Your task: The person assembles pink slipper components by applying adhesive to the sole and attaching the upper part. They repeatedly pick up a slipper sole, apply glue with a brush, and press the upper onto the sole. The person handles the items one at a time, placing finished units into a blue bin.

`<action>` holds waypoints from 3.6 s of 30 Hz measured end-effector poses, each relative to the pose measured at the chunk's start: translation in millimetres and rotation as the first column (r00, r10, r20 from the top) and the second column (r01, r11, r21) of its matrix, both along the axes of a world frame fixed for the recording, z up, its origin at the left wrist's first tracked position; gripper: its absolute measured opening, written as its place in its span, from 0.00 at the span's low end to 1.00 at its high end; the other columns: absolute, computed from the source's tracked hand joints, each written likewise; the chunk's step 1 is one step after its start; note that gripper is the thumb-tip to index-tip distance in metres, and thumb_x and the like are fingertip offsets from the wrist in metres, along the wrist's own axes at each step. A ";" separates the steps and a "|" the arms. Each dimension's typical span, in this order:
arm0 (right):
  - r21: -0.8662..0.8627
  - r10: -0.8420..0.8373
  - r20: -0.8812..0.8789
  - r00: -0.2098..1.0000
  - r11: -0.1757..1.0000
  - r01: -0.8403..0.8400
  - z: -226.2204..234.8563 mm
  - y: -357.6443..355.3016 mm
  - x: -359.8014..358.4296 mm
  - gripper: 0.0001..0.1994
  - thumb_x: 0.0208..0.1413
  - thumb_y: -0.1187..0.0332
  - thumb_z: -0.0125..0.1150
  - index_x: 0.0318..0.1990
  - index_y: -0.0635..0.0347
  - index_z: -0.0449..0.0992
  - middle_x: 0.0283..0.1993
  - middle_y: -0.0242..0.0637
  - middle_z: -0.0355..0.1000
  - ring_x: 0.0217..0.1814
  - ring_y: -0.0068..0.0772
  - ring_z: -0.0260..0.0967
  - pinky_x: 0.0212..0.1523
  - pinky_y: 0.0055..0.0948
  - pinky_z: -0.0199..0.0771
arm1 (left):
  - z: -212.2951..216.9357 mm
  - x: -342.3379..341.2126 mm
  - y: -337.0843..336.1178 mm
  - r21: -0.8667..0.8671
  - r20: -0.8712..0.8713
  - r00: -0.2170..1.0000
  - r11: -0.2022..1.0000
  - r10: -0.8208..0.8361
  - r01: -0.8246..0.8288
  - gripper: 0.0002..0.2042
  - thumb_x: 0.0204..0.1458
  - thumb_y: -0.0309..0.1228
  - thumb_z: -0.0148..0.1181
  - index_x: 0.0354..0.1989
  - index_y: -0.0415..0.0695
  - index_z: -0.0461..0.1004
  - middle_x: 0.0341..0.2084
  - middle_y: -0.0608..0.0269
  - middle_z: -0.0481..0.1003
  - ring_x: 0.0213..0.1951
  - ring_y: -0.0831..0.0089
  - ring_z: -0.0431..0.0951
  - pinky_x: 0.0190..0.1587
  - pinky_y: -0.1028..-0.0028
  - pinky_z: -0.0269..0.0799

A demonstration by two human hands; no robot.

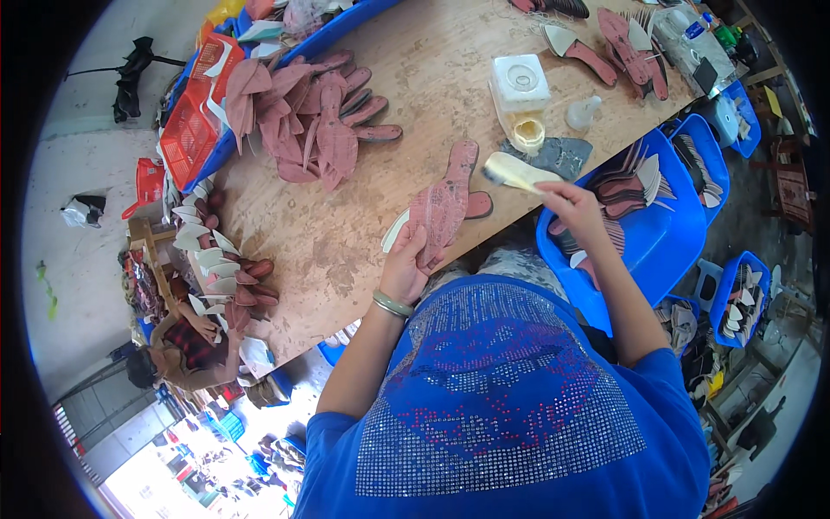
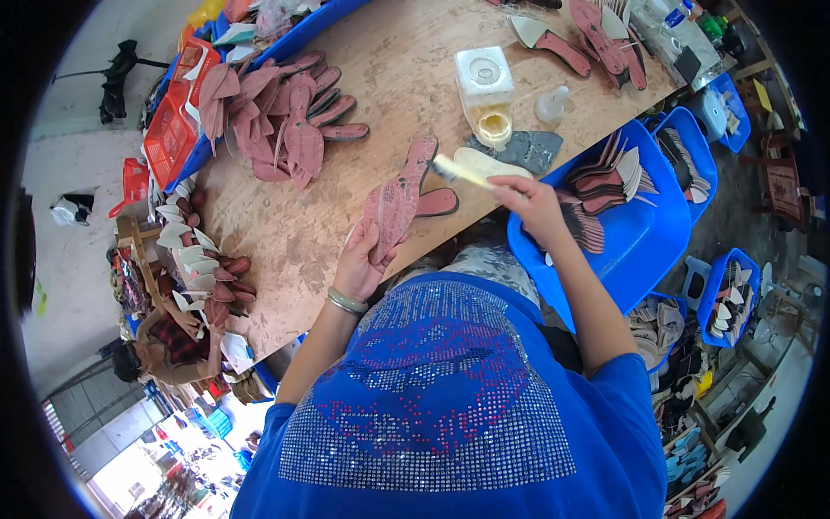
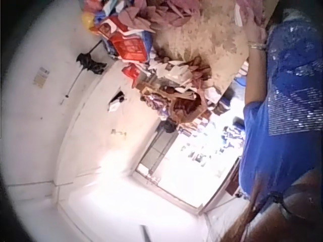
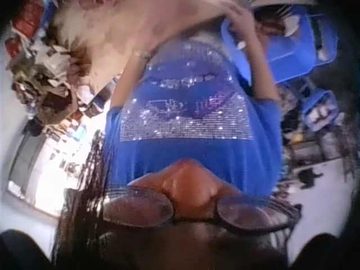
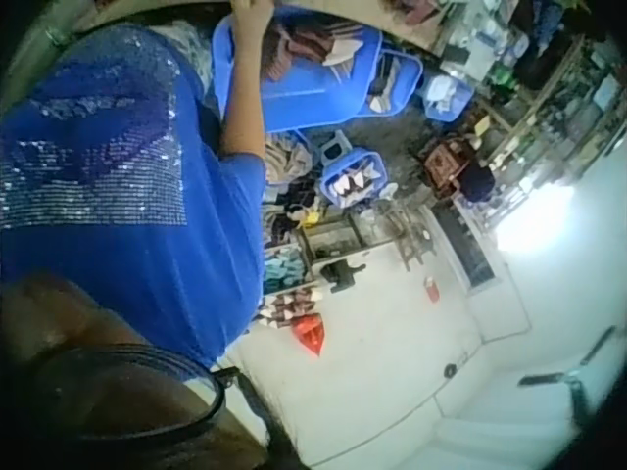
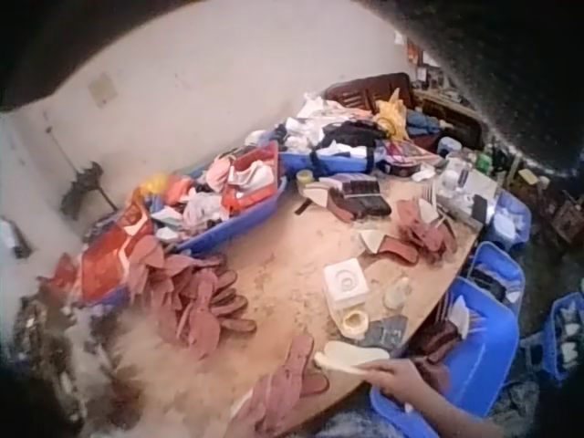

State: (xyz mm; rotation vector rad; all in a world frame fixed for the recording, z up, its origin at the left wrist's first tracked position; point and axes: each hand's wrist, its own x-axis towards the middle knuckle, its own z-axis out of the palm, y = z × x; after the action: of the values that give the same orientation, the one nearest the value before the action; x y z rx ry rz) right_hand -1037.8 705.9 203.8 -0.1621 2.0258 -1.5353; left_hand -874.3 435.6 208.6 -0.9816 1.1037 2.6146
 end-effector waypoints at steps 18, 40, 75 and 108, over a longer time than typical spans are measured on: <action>0.033 -0.135 -0.078 0.988 0.990 0.138 1.1 -4.9 -13.3 0.13 0.52 0.67 0.64 0.44 0.61 0.80 0.38 0.33 0.79 0.39 0.18 0.72 0.41 0.20 0.70 | 15.3 10.0 -0.6 0.106 -0.146 0.989 0.993 -0.035 0.051 0.17 0.62 0.33 0.49 0.59 0.47 0.61 0.48 0.64 0.72 0.40 0.72 0.77 0.30 0.79 0.72; 0.114 0.251 -0.554 0.793 0.967 -0.226 44.6 -36.9 23.9 0.10 0.48 0.62 0.64 0.37 0.52 0.82 0.28 0.43 0.76 0.28 0.44 0.74 0.28 0.36 0.72 | 13.9 -7.0 8.3 -0.622 0.092 0.916 0.696 -0.390 0.359 0.13 0.60 0.31 0.52 0.51 0.38 0.69 0.31 0.69 0.73 0.28 0.84 0.70 0.29 0.82 0.69; 0.120 -0.163 -0.174 0.971 0.975 0.186 2.4 11.3 14.6 0.12 0.52 0.66 0.63 0.42 0.63 0.80 0.37 0.40 0.79 0.36 0.25 0.76 0.40 0.24 0.73 | 14.6 -4.1 1.0 -0.156 -0.095 0.994 0.987 -0.055 0.040 0.13 0.61 0.34 0.51 0.53 0.46 0.66 0.42 0.67 0.75 0.35 0.78 0.77 0.26 0.82 0.69; 0.383 0.026 -0.516 0.856 0.901 0.204 -33.1 16.6 -43.3 0.13 0.51 0.58 0.61 0.41 0.54 0.81 0.34 0.44 0.77 0.33 0.37 0.77 0.36 0.30 0.74 | 19.9 40.2 -21.6 -0.953 0.256 0.825 0.010 -0.504 0.303 0.13 0.60 0.30 0.50 0.52 0.40 0.72 0.41 0.62 0.75 0.31 0.76 0.78 0.27 0.79 0.72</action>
State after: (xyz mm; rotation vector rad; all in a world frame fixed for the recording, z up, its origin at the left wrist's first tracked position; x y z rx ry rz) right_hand -1081.1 722.5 170.7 -0.3310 2.7823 -1.1299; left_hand -834.1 414.0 228.5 -0.3102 2.7753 1.1621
